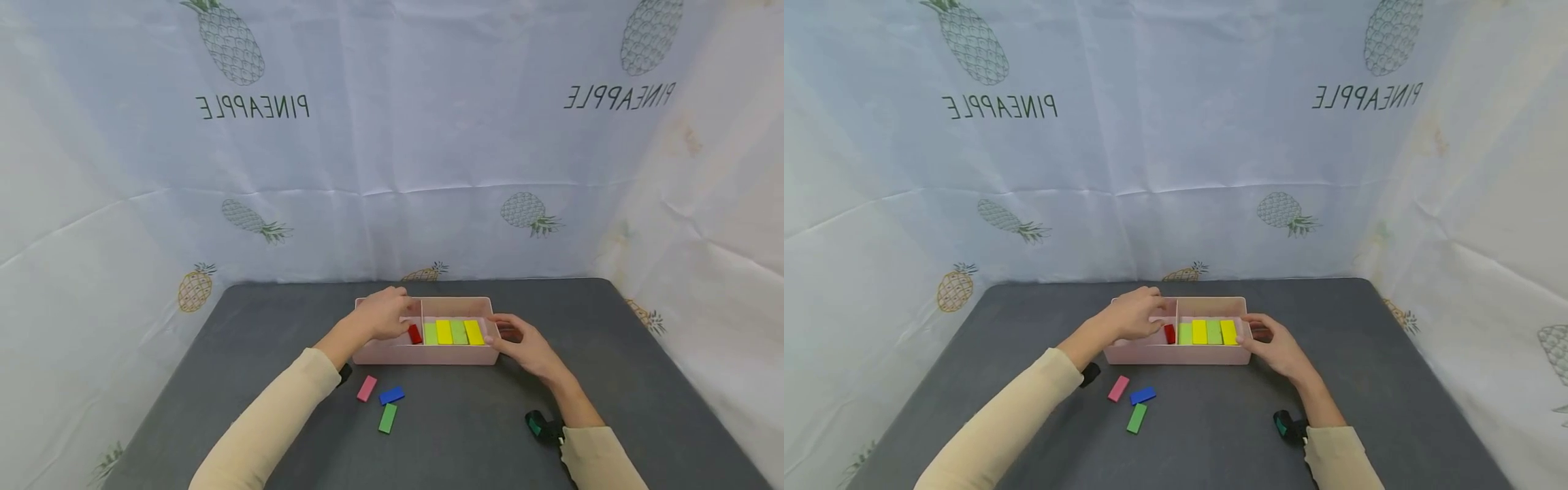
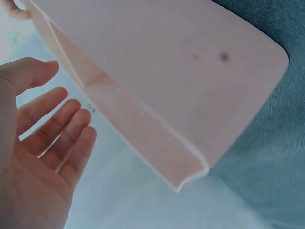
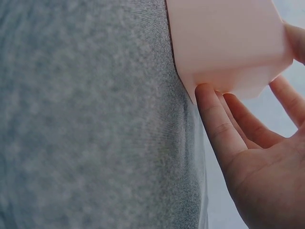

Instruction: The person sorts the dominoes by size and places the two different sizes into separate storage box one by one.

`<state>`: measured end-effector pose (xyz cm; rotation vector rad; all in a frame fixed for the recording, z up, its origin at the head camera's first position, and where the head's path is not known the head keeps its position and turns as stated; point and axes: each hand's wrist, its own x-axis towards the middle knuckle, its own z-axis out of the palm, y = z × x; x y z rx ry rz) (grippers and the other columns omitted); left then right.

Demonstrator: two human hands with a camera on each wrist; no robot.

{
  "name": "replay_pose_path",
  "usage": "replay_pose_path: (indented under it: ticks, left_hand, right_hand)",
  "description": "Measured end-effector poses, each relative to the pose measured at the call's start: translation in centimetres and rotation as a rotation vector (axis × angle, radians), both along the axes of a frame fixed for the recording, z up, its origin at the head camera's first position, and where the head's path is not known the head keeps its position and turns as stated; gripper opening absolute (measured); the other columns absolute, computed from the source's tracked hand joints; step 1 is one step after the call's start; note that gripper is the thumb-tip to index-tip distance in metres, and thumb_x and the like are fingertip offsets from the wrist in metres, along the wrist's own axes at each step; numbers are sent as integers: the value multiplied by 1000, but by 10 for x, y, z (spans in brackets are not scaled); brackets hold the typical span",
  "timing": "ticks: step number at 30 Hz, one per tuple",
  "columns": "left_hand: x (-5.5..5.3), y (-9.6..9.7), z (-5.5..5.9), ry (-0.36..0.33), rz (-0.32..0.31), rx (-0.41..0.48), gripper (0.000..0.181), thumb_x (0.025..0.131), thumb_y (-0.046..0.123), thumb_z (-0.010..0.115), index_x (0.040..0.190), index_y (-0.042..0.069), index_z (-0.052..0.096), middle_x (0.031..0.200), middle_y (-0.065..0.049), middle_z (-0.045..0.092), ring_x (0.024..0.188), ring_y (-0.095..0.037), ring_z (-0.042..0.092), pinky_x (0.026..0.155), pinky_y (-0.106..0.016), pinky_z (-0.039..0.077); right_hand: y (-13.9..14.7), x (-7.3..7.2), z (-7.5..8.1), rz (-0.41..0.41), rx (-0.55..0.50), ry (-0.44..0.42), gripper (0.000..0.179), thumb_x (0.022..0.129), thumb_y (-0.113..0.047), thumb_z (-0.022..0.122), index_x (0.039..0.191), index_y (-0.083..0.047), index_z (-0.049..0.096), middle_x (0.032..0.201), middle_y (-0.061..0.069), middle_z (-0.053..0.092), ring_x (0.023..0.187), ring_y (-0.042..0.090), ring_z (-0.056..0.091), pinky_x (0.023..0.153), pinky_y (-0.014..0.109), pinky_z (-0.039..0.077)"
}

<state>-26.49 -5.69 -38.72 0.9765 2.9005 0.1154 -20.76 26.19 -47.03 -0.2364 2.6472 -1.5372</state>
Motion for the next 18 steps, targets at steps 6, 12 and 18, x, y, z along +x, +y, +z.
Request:
replay_pose_path:
  ticks: [6, 12, 18]
  left_hand:
    - [10, -4, 8, 55, -31, -10, 34, 95, 30, 69, 125, 16, 71, 108, -1, 63, 95, -17, 55, 84, -33, 54]
    - [24, -12, 16, 83, -87, -28, 32, 96, 29, 68, 124, 14, 70, 109, -3, 62, 99, -19, 57, 85, -34, 53]
    - [37, -21, 18, 103, -145, 7, 30, 94, 27, 69, 121, 14, 71, 119, -3, 66, 107, -21, 61, 96, -37, 52]
  right_hand:
    - [2, 0, 0, 4, 7, 13, 61, 97, -34, 71, 146, -6, 49, 144, 23, 50, 122, 41, 54, 93, 50, 50]
    - [3, -1, 0, 11, 7, 10, 60, 97, -34, 71, 146, -7, 49, 145, 23, 49, 123, 41, 54, 94, 50, 49]
    - [2, -1, 0, 12, 6, 4, 61, 97, -36, 70, 147, -8, 49, 145, 23, 49, 124, 41, 53, 94, 50, 50]
